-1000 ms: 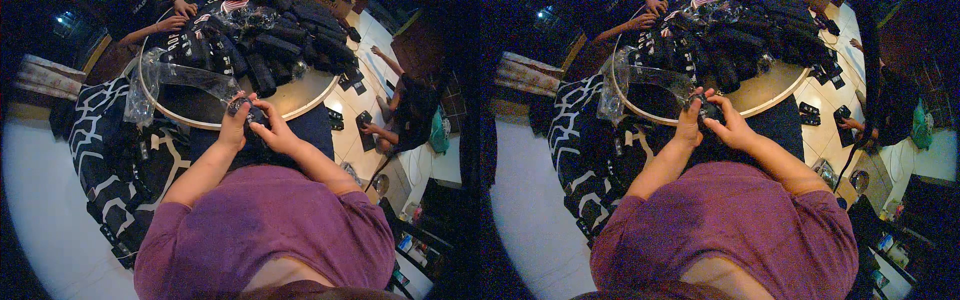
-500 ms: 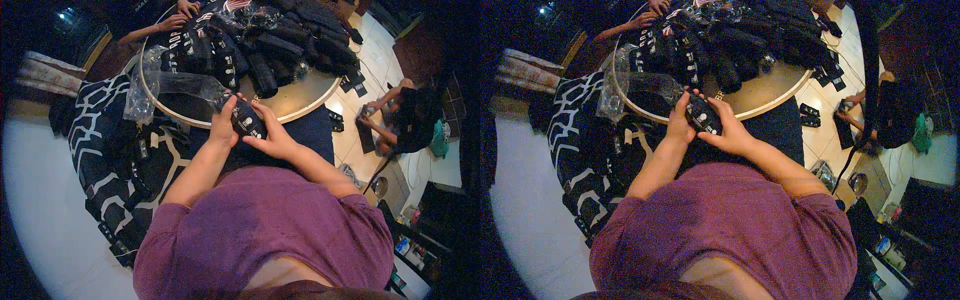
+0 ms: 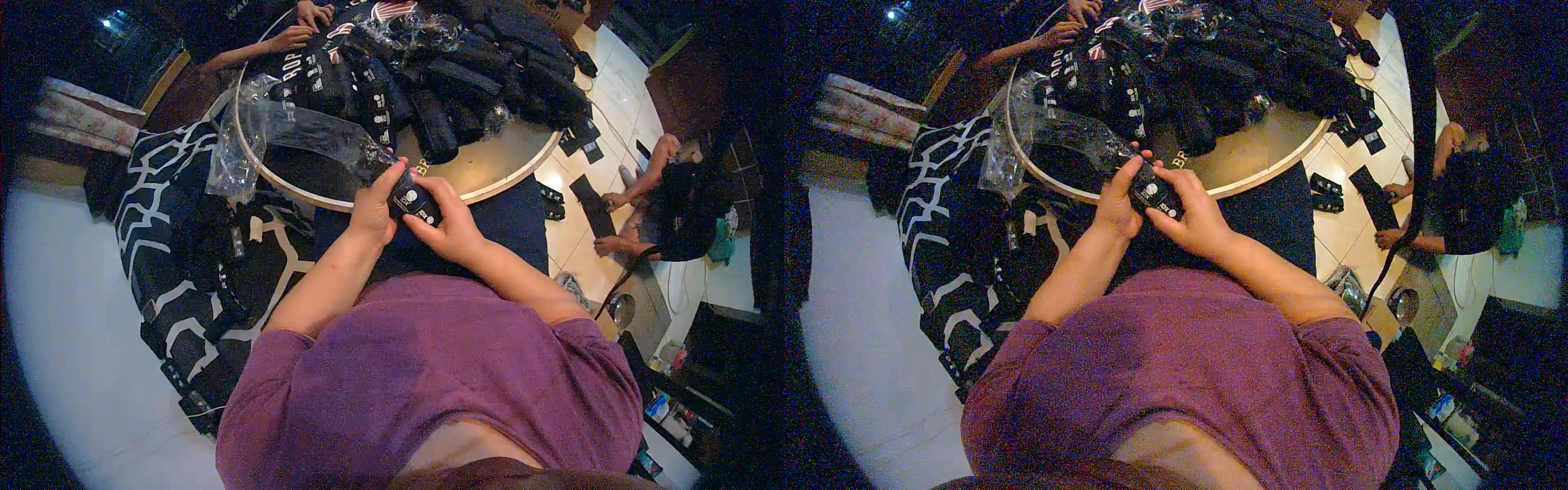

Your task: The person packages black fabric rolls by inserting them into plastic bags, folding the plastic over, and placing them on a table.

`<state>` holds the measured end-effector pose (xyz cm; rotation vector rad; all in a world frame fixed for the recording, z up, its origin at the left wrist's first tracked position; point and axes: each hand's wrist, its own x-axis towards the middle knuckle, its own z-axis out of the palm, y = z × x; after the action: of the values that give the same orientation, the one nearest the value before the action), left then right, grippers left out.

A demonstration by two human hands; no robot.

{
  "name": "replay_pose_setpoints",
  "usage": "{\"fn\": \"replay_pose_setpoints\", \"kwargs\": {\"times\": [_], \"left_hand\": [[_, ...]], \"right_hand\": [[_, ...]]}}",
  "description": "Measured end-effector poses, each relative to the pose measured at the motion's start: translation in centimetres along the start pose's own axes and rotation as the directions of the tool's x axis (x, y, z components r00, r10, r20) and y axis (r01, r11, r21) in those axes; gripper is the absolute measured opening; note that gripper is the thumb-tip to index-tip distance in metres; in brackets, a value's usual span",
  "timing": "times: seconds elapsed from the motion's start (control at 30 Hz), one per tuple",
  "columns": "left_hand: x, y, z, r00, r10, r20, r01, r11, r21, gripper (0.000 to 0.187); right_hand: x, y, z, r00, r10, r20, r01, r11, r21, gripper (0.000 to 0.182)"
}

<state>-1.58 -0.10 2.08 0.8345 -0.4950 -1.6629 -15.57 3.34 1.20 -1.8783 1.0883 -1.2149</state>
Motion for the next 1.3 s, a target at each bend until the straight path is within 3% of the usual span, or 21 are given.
{"fn": "replay_pose_setpoints", "kwargs": {"times": [0.13, 0.2, 0.23, 0.27, 0.33, 0.37, 0.47, 0.5, 0.57, 0.67, 0.87, 0.93, 1.03, 1.1, 1.13, 1.2, 1.23, 1.3], "left_hand": [[-0.6, 0.1, -0.2, 0.999, -0.024, 0.024, 0.022, 0.996, 0.091, 0.045], [-0.5, 0.0, -1.0, 0.971, -0.004, 0.24, -0.017, 0.996, 0.086, 0.062], [-0.5, 0.2, -1.2, 0.927, 0.011, 0.374, 0.004, 0.999, -0.038, 0.064], [-0.2, 0.3, -1.1, 0.927, 0.012, 0.376, 0.002, 0.999, -0.038, 0.064], [0.3, 0.6, -0.6, 0.958, 0.193, 0.212, -0.145, 0.964, -0.225, 0.068], [0.4, 0.4, -1.0, 0.961, 0.199, 0.195, -0.188, 0.979, -0.074, 0.072], [0.4, 1.2, -1.2, 0.985, 0.119, 0.127, -0.113, 0.992, -0.057, 0.061], [0.5, 1.7, -1.0, 0.992, 0.093, 0.089, -0.081, 0.988, -0.128, 0.051], [0.2, 2.8, -0.6, 0.993, 0.061, 0.103, -0.048, 0.992, -0.12, 0.049], [0.3, 2.7, -0.3, 0.995, 0.031, 0.098, -0.02, 0.994, -0.106, 0.043], [-0.6, 2.9, 0.5, 0.996, -0.064, 0.066, 0.063, 0.998, 0.01, 0.038], [-0.9, 2.8, 1.2, 0.997, -0.041, 0.071, 0.042, 0.999, -0.01, 0.024], [-1.4, 2.2, 1.3, 0.992, -0.092, 0.082, 0.09, 0.996, 0.027, 0.028], [-1.6, 1.7, 1.1, 0.985, -0.134, 0.107, 0.127, 0.989, 0.07, 0.036], [-1.7, 1.7, 1.2, 0.985, -0.133, 0.109, 0.125, 0.99, 0.071, 0.036], [-2.0, 1.7, 1.4, 0.984, -0.16, 0.074, 0.144, 0.972, 0.187, 0.038], [-2.4, 1.6, 1.7, 0.984, -0.16, 0.075, 0.143, 0.972, 0.187, 0.038], [-3.2, 1.3, 2.6, 0.986, 0.076, 0.151, -0.12, 0.943, 0.31, 0.036]], "right_hand": [[0.1, -0.3, 0.1, 0.994, 0.106, -0.001, -0.104, 0.982, 0.16, 0.055], [0.4, -1.0, -0.2, 0.952, 0.295, 0.086, -0.304, 0.864, 0.401, 0.053], [0.5, -1.1, -0.6, 0.952, 0.294, 0.085, -0.303, 0.865, 0.401, 0.053], [0.7, -1.1, -1.2, 0.957, 0.263, 0.122, -0.289, 0.892, 0.348, 0.054], [0.8, -1.1, -1.2, 0.96, 0.23, 0.158, -0.268, 0.916, 0.298, 0.055], [0.6, -1.0, -0.9, 0.96, 0.221, 0.172, -0.265, 0.913, 0.309, 0.057], [0.3, -0.5, -0.9, 0.952, 0.186, 0.244, -0.273, 0.875, 0.4, 0.069], [0.6, -1.3, -1.6, 0.972, 0.022, 0.236, -0.094, 0.949, 0.3, 0.074], [0.8, -1.8, -2.0, 0.961, -0.156, 0.229, 0.115, 0.977, 0.182, 0.083], [0.2, -0.2, -2.1, 0.953, -0.105, 0.284, 0.098, 0.994, 0.039, 0.083], [0.4, -0.2, -2.1, 0.959, -0.159, 0.235, 0.161, 0.987, 0.008, 0.081], [0.5, -0.1, -2.2, 0.96, -0.161, 0.23, 0.167, 0.986, -0.009, 0.08], [0.4, 0.8, -1.9, 0.97, -0.198, 0.137, 0.195, 0.98, 0.039, 0.077], [0.4, 1.1, -1.5, 0.983, -0.176, -0.055, 0.182, 0.971, 0.152, 0.074], [0.7, 0.8, -1.4, 0.983, -0.177, -0.056, 0.184, 0.971, 0.152, 0.074], [1.5, -0.2, -1.4, 0.955, -0.205, -0.216, 0.199, 0.979, -0.049, 0.073], [1.7, -0.5, -1.9, 0.954, -0.205, -0.216, 0.2, 0.979, -0.049, 0.073], [1.9, -0.7, -2.8, 0.941, -0.335, 0.053, 0.338, 0.919, -0.204, 0.072]]}}
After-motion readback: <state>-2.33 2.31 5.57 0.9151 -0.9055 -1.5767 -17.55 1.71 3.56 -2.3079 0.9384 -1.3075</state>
